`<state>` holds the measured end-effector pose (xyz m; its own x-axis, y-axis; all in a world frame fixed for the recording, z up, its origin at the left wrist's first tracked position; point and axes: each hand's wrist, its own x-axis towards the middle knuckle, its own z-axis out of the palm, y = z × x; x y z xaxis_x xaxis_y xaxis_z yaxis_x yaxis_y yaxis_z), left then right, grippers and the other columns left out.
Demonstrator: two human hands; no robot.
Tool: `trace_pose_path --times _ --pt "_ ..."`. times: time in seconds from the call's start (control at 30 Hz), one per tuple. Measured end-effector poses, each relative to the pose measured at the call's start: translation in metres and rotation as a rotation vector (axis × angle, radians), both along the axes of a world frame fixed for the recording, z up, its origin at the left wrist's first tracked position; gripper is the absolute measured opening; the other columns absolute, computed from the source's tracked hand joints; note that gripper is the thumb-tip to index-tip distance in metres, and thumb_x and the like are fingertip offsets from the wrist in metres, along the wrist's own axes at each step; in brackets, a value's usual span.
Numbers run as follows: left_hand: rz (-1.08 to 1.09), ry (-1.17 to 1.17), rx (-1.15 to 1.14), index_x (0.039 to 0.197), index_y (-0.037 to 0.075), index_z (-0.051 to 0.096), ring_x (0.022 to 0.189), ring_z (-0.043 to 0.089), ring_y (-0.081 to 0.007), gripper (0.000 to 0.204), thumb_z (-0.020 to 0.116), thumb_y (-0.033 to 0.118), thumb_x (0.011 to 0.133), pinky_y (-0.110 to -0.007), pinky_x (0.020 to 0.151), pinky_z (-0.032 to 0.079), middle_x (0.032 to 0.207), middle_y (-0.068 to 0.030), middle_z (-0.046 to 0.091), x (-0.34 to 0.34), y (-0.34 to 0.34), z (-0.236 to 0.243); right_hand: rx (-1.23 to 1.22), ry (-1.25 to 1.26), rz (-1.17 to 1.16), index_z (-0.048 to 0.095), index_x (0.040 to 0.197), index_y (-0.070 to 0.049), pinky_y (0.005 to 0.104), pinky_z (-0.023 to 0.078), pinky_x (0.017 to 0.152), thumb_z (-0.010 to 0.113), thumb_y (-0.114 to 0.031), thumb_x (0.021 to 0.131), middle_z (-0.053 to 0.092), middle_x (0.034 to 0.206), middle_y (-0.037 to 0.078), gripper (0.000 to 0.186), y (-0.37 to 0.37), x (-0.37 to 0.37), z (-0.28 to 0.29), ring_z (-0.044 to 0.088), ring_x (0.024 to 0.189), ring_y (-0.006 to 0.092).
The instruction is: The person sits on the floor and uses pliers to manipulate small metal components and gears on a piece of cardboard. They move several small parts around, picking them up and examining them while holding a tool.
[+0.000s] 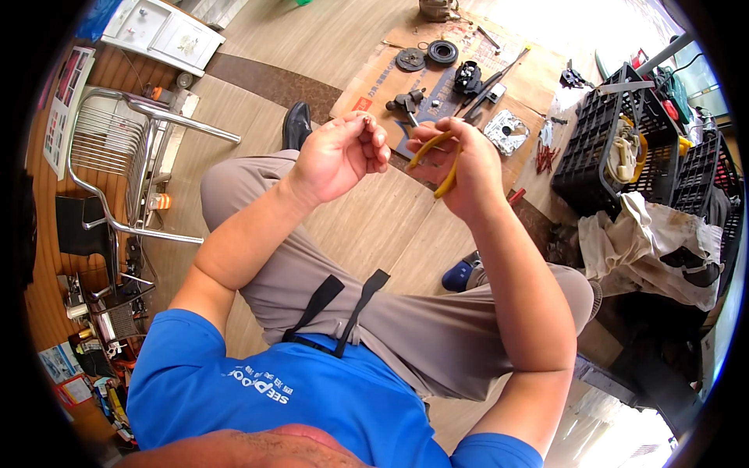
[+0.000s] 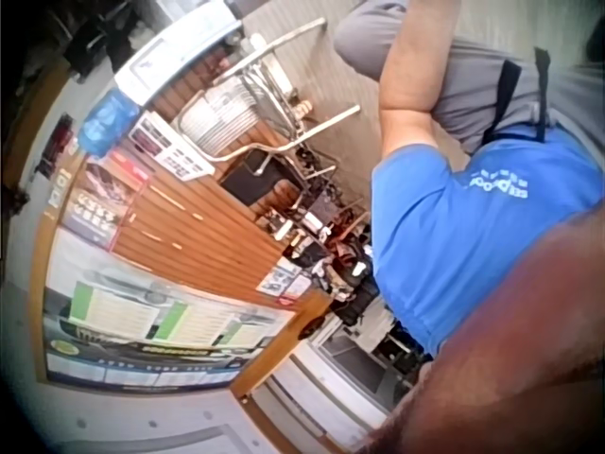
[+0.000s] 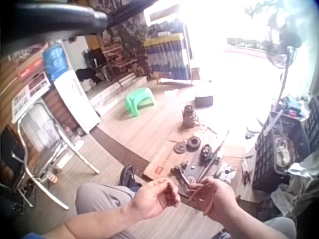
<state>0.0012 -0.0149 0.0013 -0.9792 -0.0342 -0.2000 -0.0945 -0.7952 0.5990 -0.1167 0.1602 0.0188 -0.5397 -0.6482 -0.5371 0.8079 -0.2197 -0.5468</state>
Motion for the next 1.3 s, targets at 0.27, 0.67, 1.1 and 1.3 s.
trace_pose_path --times 0.27,0.67,1.1,1.3 --pt "0.045 -0.038 0.004 0.094 0.005 0.055 0.081 0.062 -0.0228 0.024 0.038 0.021 0.102 -0.038 0.076 0.052 0.09 -0.009 0.06 0.0 0.0 -0.002 0.249 0.03 0.148 0.055 0.106 -0.007 0.043 0.053 0.069 0.057 -0.028 0.089 0.063 0.092 0.009 0.027 0.002 0.003 0.001 0.064 0.084 0.0227" --pt "0.134 -0.147 -0.072 0.092 0.008 0.055 0.08 0.063 -0.0222 0.022 0.039 0.021 0.101 -0.038 0.074 0.052 0.089 -0.0075 0.062 0.001 -0.001 -0.003 0.218 0.336 0.167 0.059 0.106 0.0 0.028 0.046 0.06 0.068 -0.025 0.083 0.062 0.091 0.003 0.036 0.006 0.004 0.002 0.056 0.079 0.0102" --pt "0.155 -0.211 -0.227 0.091 0.008 0.055 0.076 0.064 -0.0187 0.02 0.041 0.02 0.1 -0.035 0.07 0.051 0.085 -0.0047 0.062 0.0 0.003 -0.001 0.708 1.593 0.331 0.056 0.123 -0.002 0.0435 0.047 0.085 0.066 -0.019 0.079 0.061 0.099 0.02 0.048 0.01 0.013 0.002 0.059 0.097 0.0365" --pt "0.164 -0.22 -0.262 0.091 0.008 0.055 0.075 0.064 -0.018 0.02 0.042 0.02 0.1 -0.034 0.069 0.051 0.083 -0.0042 0.062 0.0 0.004 -0.001 0.741 1.653 0.369 0.052 0.126 -0.003 0.0439 0.045 0.089 0.065 -0.018 0.078 0.058 0.105 0.02 0.052 0.01 0.012 -0.003 0.054 0.103 0.036"
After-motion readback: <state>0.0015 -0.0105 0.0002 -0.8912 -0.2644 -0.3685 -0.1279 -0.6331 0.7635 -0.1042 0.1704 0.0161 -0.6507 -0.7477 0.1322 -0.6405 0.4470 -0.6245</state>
